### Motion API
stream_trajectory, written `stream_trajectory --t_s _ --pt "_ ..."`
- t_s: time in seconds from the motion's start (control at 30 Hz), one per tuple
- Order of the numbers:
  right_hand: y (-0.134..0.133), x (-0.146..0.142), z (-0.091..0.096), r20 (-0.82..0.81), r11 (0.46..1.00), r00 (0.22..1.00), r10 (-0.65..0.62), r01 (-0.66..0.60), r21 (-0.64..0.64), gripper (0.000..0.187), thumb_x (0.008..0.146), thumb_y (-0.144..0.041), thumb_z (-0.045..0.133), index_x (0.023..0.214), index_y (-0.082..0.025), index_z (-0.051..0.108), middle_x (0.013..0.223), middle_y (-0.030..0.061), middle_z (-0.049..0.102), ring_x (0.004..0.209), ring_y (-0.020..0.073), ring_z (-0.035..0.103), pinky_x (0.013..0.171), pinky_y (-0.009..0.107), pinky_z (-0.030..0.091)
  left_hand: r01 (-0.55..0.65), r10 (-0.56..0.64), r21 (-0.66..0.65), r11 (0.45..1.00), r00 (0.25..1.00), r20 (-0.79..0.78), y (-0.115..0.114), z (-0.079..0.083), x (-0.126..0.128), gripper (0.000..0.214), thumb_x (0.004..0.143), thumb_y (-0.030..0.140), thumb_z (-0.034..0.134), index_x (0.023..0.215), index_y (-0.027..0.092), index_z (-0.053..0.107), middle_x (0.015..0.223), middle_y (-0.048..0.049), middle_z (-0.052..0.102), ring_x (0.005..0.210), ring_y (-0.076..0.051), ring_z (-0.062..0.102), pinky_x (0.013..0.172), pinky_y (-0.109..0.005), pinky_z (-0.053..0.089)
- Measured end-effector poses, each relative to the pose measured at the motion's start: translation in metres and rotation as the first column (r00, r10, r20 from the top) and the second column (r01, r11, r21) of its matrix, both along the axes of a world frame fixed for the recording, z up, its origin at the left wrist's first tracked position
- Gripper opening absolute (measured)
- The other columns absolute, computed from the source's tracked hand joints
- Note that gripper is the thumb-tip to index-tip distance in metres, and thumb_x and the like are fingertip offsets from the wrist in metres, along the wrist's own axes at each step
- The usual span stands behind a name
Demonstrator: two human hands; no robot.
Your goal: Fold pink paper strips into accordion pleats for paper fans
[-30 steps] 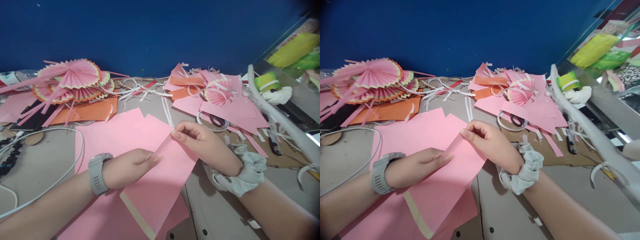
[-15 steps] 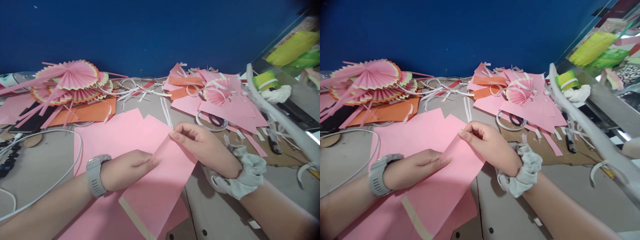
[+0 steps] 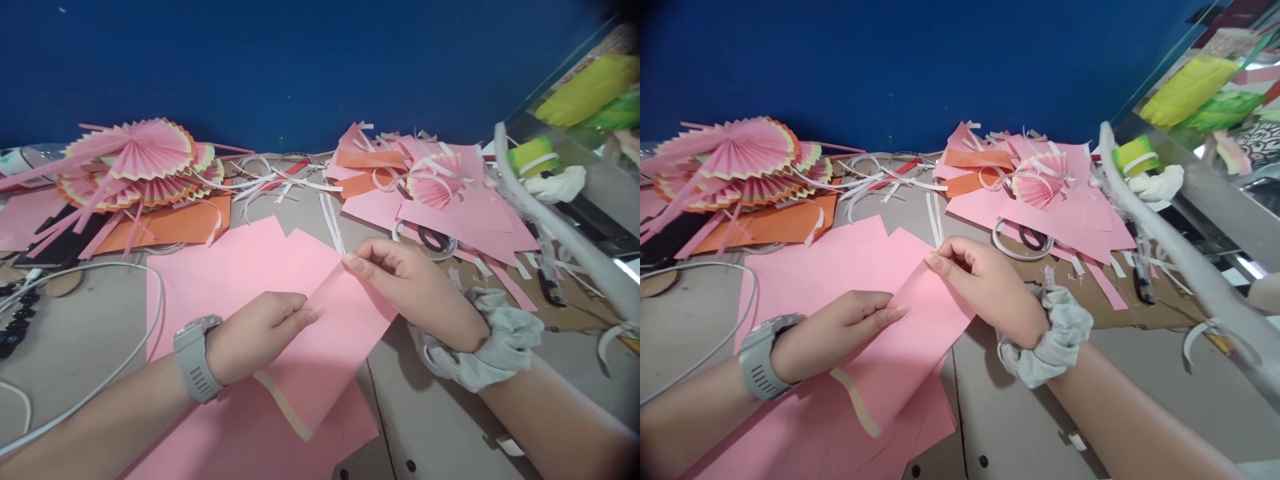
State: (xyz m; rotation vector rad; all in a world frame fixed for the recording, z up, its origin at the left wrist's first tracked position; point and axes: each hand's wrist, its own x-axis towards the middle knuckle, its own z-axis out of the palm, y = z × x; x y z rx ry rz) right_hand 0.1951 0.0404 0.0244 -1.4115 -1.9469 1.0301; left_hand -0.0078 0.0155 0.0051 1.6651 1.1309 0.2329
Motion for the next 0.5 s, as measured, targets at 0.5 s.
stream_trajectory --t_s 0.5 --pt "0.0006 -0.0020 -0.0007 0.019 1.000 1.000 -0.011 0.010 0.023 0.030 0.086 -0.039 0.045 0.064 -0.019 0.046 0.061 -0.0028 0.042 0.056 0.0109 0.038 0.050 0.023 0.030 0.026 -0.026 0.018 0.999 1.000 0.004 0.0000 0.0019 0.0000 0.040 0.089 0.045 0.031 0.058 0.020 0.026 0.055 0.0057 0.028 0.050 -0.010 0.028 0.049 -0.024 0.026"
